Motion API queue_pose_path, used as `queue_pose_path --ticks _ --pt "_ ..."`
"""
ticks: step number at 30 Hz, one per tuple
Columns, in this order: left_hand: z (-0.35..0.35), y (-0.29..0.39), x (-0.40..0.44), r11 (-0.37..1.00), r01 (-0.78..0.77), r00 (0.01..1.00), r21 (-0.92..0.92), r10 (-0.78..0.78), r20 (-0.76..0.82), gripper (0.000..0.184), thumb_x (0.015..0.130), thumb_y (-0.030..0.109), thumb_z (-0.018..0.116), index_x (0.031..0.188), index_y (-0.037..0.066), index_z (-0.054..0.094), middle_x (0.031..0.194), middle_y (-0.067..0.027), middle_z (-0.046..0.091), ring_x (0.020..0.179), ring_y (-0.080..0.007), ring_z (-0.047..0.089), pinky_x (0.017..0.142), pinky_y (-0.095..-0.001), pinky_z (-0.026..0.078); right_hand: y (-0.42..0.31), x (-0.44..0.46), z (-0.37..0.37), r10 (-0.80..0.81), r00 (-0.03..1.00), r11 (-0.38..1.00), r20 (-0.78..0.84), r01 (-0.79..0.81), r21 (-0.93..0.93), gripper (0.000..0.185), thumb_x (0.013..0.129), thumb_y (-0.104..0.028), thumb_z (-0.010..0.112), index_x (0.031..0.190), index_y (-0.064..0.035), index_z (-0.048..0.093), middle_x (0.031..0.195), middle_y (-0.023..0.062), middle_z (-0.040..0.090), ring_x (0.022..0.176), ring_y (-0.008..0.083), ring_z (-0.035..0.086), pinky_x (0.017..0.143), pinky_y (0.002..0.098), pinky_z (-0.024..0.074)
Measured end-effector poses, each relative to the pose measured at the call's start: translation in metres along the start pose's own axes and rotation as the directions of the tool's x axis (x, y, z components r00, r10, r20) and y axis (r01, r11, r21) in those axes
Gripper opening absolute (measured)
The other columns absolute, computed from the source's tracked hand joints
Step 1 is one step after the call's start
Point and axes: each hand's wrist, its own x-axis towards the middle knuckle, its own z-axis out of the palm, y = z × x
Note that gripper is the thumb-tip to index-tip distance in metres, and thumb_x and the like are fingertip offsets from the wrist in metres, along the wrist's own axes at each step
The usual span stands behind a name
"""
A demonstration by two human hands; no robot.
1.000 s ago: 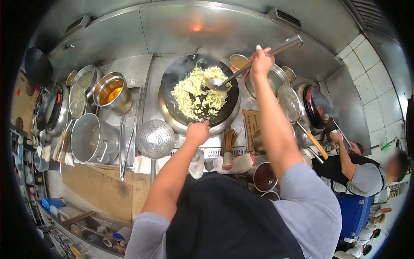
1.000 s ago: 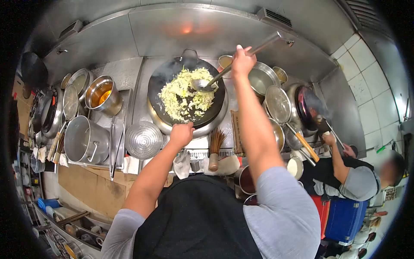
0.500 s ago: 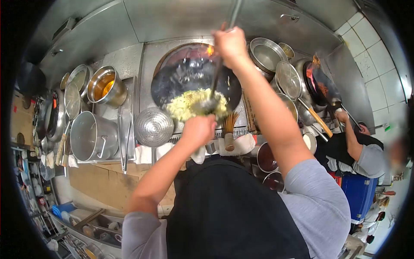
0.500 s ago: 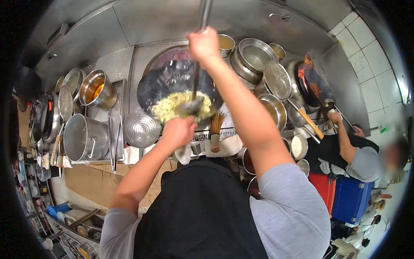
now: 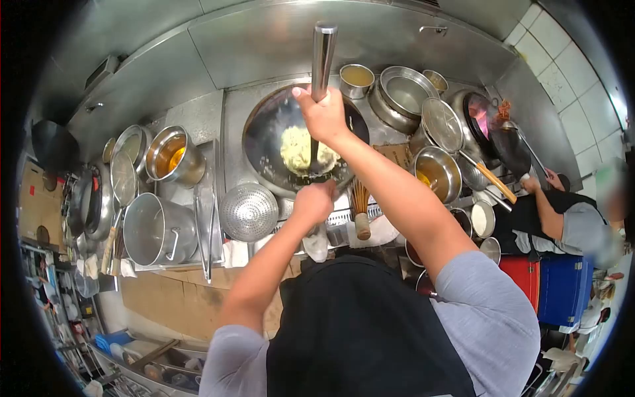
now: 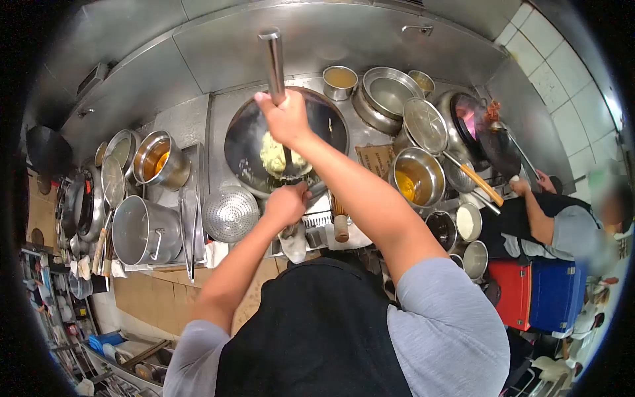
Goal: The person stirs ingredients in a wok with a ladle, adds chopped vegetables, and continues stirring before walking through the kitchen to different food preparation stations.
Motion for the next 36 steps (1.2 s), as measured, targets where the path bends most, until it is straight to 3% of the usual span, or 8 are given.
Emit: queue_pose_path --ticks 3,8,13,16,22,27,32,36 --pt "0.054 -0.018 -0.019 1.0 -0.02 0.996 0.02 0.022 -0.082 0.014 0.098 0.021 0.062 0.097 0.007 0.064 0.076 -0.0214 0.071 0.072 -0.0411 0.072 0.068 -0.0541 0.056 0.067 0.053 -0.026 -0.073 0.989 0.988 -0.132 0.054 -0.146 0.044 0.103 -0.02 0.069 0.065 -0.0082 0.05 0.058 -0.0012 0.051 0.052 0.0095 0.048 0.049 0.0313 0.0365" --pt "-0.01 0.021 -0.089 0.99 0.033 0.986 -0.14 -0.01 0.167 0.02 0.097 0.024 0.067 0.091 0.005 0.064 0.076 -0.027 0.069 0.077 -0.0507 0.069 0.071 -0.0595 0.056 -0.064 0.078 -0.039 0.185 0.968 0.944 -0.17 -0.127 0.304 0.041 0.099 -0.019 0.072 0.067 -0.0027 0.054 0.059 -0.0016 0.052 0.055 0.0116 0.044 0.054 0.0343 0.0388" --pt "-0.013 0.002 0.003 0.995 0.027 1.0 -0.091 -0.028 -0.014 0.021 0.099 0.022 0.063 0.092 0.003 0.067 0.075 -0.0266 0.068 0.076 -0.047 0.07 0.069 -0.0589 0.054 0.009 0.026 0.001 -0.159 0.982 0.974 -0.098 0.14 -0.176 0.037 0.098 -0.014 0.074 0.068 -0.0041 0.056 0.058 0.0 0.054 0.052 0.0109 0.049 0.049 0.0328 0.0389" --pt "0.052 -0.024 -0.006 0.999 -0.016 0.985 0.032 0.021 -0.168 0.019 0.099 0.023 0.064 0.092 0.006 0.064 0.074 -0.0238 0.07 0.071 -0.0433 0.07 0.067 -0.0556 0.054 0.061 0.044 -0.009 -0.127 0.975 0.963 -0.18 0.078 -0.257 0.039 0.099 -0.014 0.073 0.067 -0.0025 0.054 0.059 0.0002 0.054 0.05 0.0119 0.045 0.048 0.033 0.0375" --pt "-0.021 0.026 -0.084 0.981 0.087 0.984 -0.172 -0.058 0.166 0.024 0.097 0.027 0.069 0.088 0.005 0.064 0.077 -0.0259 0.07 0.078 -0.0499 0.07 0.07 -0.0596 0.055 -0.06 0.088 -0.029 0.121 0.979 0.947 -0.161 -0.065 0.315 0.038 0.098 -0.013 0.071 0.067 -0.0093 0.051 0.058 -0.0018 0.05 0.048 0.0089 0.043 0.045 0.0332 0.0311" --pt "-0.012 0.0 0.009 0.984 0.123 0.992 -0.128 -0.124 0.0 0.015 0.095 0.019 0.065 0.09 0.005 0.067 0.078 -0.0253 0.071 0.08 -0.0466 0.072 0.075 -0.0603 0.055 0.032 0.043 0.01 -0.061 0.979 0.987 -0.193 0.03 -0.16 0.037 0.096 -0.014 0.072 0.066 -0.005 0.053 0.061 -0.0032 0.052 0.057 0.0071 0.045 0.052 0.0351 0.0366" --pt "0.048 -0.028 -0.03 0.998 -0.028 0.996 0.053 0.032 -0.078 0.012 0.097 0.021 0.065 0.096 0.009 0.064 0.073 -0.0181 0.07 0.072 -0.0396 0.071 0.07 -0.056 0.052 0.057 0.072 -0.017 -0.125 0.973 0.988 -0.193 0.104 -0.117 0.044 0.101 -0.013 0.069 0.066 -0.0065 0.044 0.058 -0.0027 0.044 0.055 0.0086 0.042 0.051 0.0326 0.0358" --pt "0.027 -0.03 -0.035 0.999 0.047 0.997 -0.009 -0.046 0.062 0.017 0.1 0.023 0.064 0.093 0.007 0.063 0.077 -0.0215 0.071 0.077 -0.0438 0.071 0.075 -0.0567 0.052 0.018 0.086 -0.035 0.154 0.97 0.982 -0.186 -0.13 0.139 0.035 0.096 -0.014 0.075 0.067 -0.0067 0.056 0.062 -0.0051 0.053 0.059 0.0083 0.047 0.056 0.0328 0.0398"
